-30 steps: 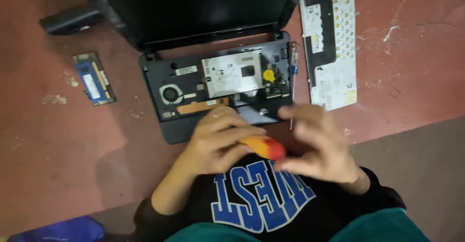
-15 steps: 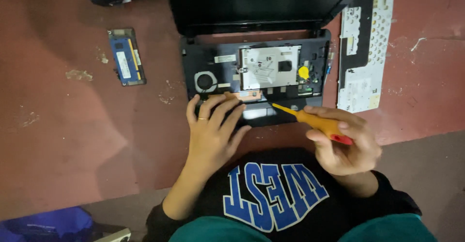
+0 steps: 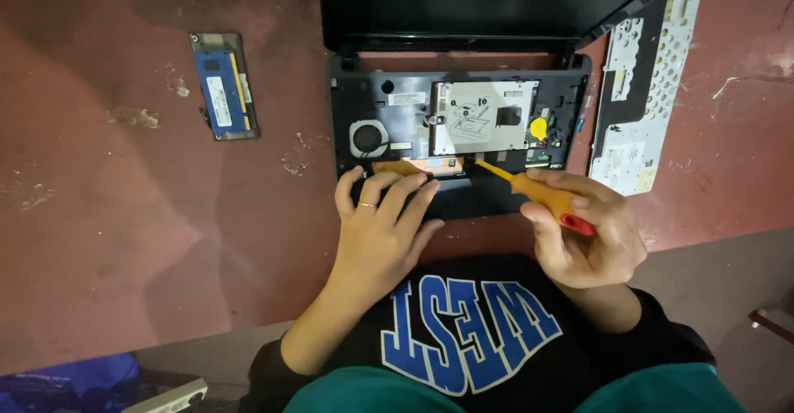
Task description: Disassembling a laptop using a screwdriver to remove the keyboard and access internal components
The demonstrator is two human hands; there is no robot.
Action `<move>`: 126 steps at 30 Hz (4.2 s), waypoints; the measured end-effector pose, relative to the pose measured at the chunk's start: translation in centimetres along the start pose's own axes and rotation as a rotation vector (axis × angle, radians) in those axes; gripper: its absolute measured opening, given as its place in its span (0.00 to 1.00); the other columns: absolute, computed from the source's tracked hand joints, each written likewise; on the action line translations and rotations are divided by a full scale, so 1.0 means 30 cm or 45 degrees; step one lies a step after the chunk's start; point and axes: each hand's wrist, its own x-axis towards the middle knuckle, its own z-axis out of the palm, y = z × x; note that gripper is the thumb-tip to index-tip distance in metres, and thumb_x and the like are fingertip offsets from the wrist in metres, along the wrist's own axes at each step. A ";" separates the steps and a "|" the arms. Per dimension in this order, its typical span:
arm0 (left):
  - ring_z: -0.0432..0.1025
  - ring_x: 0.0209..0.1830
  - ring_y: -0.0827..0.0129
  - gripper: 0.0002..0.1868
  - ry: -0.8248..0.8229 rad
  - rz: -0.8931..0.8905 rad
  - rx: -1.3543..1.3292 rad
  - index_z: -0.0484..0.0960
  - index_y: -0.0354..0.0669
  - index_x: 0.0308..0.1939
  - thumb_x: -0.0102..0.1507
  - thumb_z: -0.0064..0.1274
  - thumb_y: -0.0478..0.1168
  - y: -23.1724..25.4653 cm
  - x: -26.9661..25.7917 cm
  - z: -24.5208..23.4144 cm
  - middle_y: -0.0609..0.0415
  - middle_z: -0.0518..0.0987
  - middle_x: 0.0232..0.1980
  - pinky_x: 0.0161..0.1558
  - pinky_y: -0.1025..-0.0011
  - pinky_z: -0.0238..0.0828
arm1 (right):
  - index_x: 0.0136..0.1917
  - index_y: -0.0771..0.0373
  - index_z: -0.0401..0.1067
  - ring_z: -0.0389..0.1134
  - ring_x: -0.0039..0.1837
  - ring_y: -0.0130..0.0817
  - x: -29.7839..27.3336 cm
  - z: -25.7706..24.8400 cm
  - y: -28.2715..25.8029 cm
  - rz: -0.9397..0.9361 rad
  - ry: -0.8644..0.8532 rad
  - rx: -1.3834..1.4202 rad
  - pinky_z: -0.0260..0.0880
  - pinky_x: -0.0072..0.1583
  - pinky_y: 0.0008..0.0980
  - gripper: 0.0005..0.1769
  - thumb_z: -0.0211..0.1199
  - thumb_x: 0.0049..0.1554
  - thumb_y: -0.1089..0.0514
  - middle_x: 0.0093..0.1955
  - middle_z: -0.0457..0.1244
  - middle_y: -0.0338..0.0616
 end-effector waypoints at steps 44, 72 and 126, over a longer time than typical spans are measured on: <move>0.71 0.47 0.61 0.10 -0.124 -0.007 0.002 0.81 0.43 0.45 0.61 0.59 0.40 0.075 0.143 -0.066 0.54 0.78 0.43 0.62 0.51 0.49 | 0.39 0.63 0.60 0.66 0.47 0.54 0.211 -0.075 0.015 0.220 -0.594 0.793 0.69 0.47 0.48 0.07 0.43 0.51 0.72 0.49 0.61 0.64; 0.74 0.37 0.60 0.15 0.100 0.091 -0.835 0.79 0.43 0.40 0.55 0.67 0.41 0.043 0.261 0.099 0.55 0.77 0.40 0.45 0.66 0.71 | 0.48 0.69 0.72 0.64 0.55 0.44 0.094 0.000 0.067 0.168 -0.129 0.692 0.56 0.68 0.58 0.10 0.58 0.60 0.58 0.50 0.64 0.53; 0.74 0.45 0.42 0.09 -0.079 0.161 -0.969 0.80 0.36 0.46 0.64 0.54 0.35 0.055 0.277 0.046 0.44 0.80 0.43 0.52 0.52 0.67 | 0.43 0.72 0.72 0.63 0.57 0.59 0.066 0.001 0.120 0.116 -0.122 0.828 0.63 0.59 0.54 0.21 0.68 0.52 0.49 0.53 0.61 0.66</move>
